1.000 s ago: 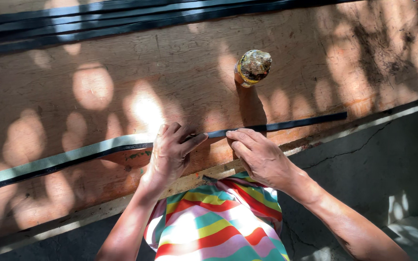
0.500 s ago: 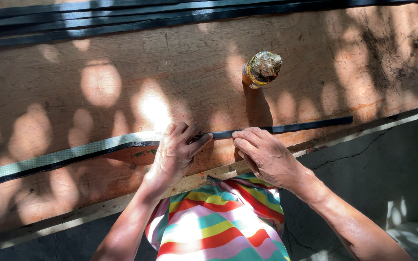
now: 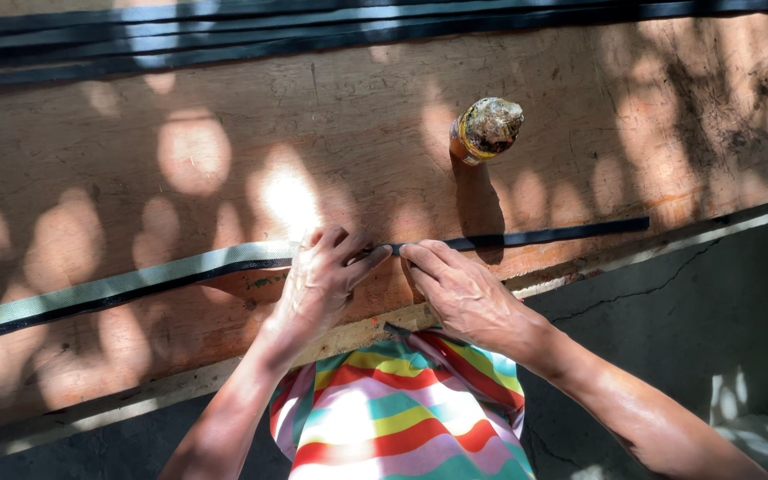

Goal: The person aligns a black strap with a wider fabric strap on a wooden table, then uses a plastic bottle to apply glue along the black strap. They repeat this process for multiple straps, stacking the treated ones on the table.

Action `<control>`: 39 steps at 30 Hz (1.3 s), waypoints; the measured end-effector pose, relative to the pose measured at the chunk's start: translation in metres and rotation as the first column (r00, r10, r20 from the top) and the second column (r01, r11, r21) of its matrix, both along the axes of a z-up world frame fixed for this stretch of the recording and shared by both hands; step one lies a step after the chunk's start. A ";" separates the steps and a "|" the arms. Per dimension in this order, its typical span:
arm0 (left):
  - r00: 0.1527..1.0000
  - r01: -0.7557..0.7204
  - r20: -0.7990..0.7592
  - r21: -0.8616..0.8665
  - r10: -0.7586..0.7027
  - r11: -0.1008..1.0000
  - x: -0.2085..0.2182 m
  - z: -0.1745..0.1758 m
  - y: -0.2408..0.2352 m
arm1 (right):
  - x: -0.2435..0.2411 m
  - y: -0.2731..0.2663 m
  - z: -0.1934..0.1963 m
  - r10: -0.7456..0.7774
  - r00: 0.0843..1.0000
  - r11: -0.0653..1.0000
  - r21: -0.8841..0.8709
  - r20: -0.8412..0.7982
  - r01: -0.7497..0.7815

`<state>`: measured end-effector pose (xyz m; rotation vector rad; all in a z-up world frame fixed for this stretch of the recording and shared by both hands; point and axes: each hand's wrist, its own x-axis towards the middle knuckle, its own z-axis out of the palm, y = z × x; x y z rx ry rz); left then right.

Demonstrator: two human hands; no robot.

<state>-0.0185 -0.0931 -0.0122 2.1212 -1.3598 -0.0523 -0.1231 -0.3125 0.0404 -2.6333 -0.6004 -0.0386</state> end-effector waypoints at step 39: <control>0.989 -0.134 0.049 -0.054 0.136 0.990 0.007 0.007 0.053 | 0.012 0.031 -0.009 -0.032 0.985 0.994 0.101 -0.168 0.050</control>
